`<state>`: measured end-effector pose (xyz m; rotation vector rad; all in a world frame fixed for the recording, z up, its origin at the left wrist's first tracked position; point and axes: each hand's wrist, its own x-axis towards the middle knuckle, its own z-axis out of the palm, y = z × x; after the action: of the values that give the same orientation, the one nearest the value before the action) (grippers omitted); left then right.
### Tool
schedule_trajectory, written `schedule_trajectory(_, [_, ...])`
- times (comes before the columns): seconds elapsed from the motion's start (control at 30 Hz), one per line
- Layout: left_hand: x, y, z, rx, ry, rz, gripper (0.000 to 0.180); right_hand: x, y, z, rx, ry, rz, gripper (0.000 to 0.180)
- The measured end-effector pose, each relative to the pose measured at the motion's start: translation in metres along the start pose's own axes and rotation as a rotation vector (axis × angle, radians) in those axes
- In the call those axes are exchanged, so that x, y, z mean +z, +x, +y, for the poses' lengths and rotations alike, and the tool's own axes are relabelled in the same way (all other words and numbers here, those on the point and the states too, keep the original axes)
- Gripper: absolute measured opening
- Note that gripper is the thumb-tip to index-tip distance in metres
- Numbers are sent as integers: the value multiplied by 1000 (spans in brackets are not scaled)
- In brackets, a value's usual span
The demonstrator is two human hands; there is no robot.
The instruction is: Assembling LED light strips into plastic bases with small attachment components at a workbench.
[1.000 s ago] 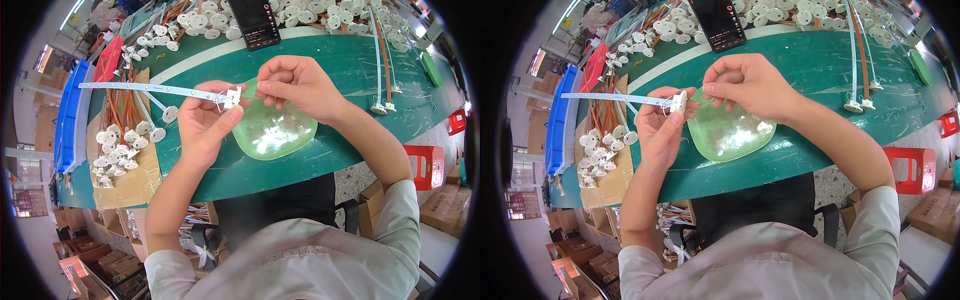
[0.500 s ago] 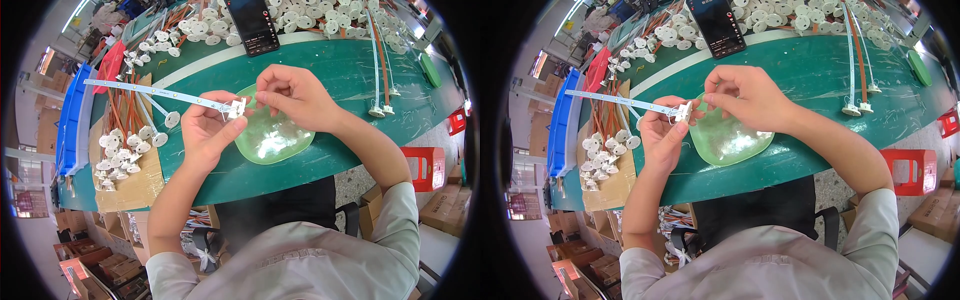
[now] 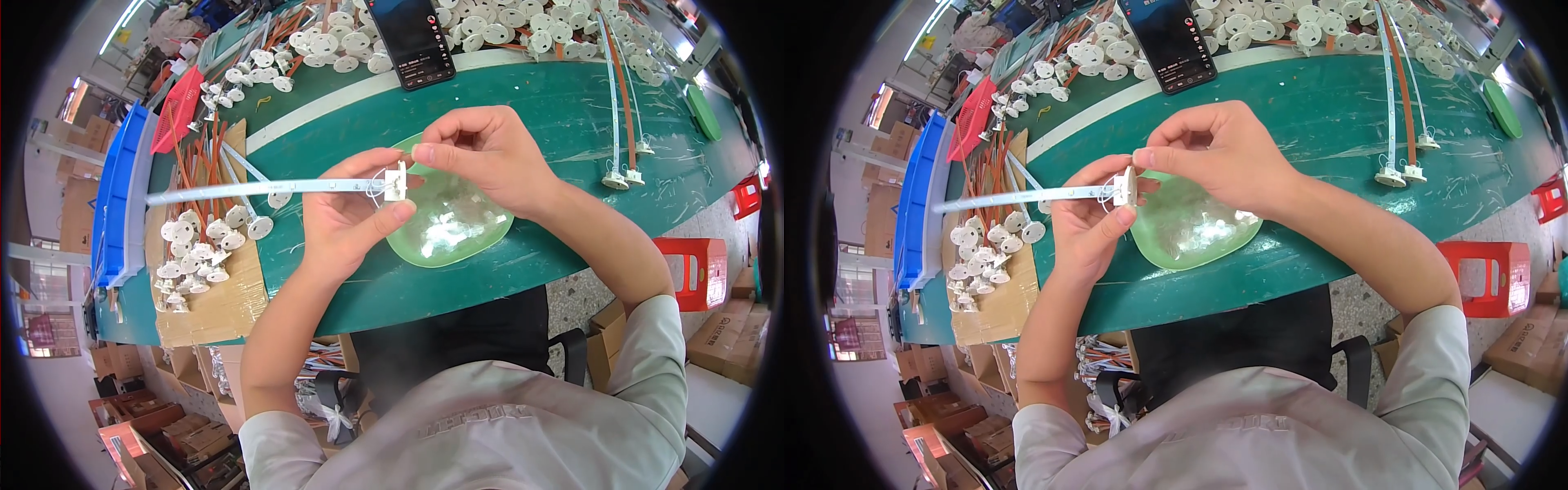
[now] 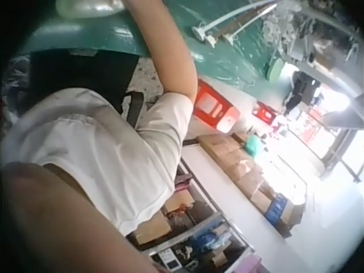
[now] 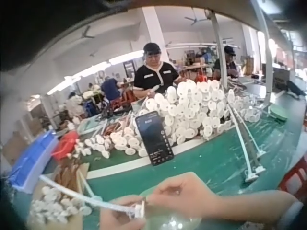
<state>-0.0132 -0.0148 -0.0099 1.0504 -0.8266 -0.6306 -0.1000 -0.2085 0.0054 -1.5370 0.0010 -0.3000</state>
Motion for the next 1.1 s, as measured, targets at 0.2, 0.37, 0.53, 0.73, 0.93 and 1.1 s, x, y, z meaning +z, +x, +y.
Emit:
schedule_trajectory(0.2, [-3,2,1,-33,-60,122,54,2,-5,-5,-8,-6,51,10])
schedule_trajectory(0.37, [-2,0,0,-44,-192,156,56,14,-14,-5,-93,-50,48,7])
schedule_trajectory(0.53, [-1,-2,-1,-1,-215,94,58,12,-16,1,-670,-579,84,5])
schedule_trajectory(0.73, [3,-5,-3,-21,-204,132,61,14,-15,3,-836,-609,114,11])
schedule_trajectory(0.93, [5,-7,-5,-6,-195,115,62,17,-18,4,-847,-650,123,12])
schedule_trajectory(1.1, [-10,-4,4,-130,-241,-10,62,5,-13,-6,-872,-578,-154,19])
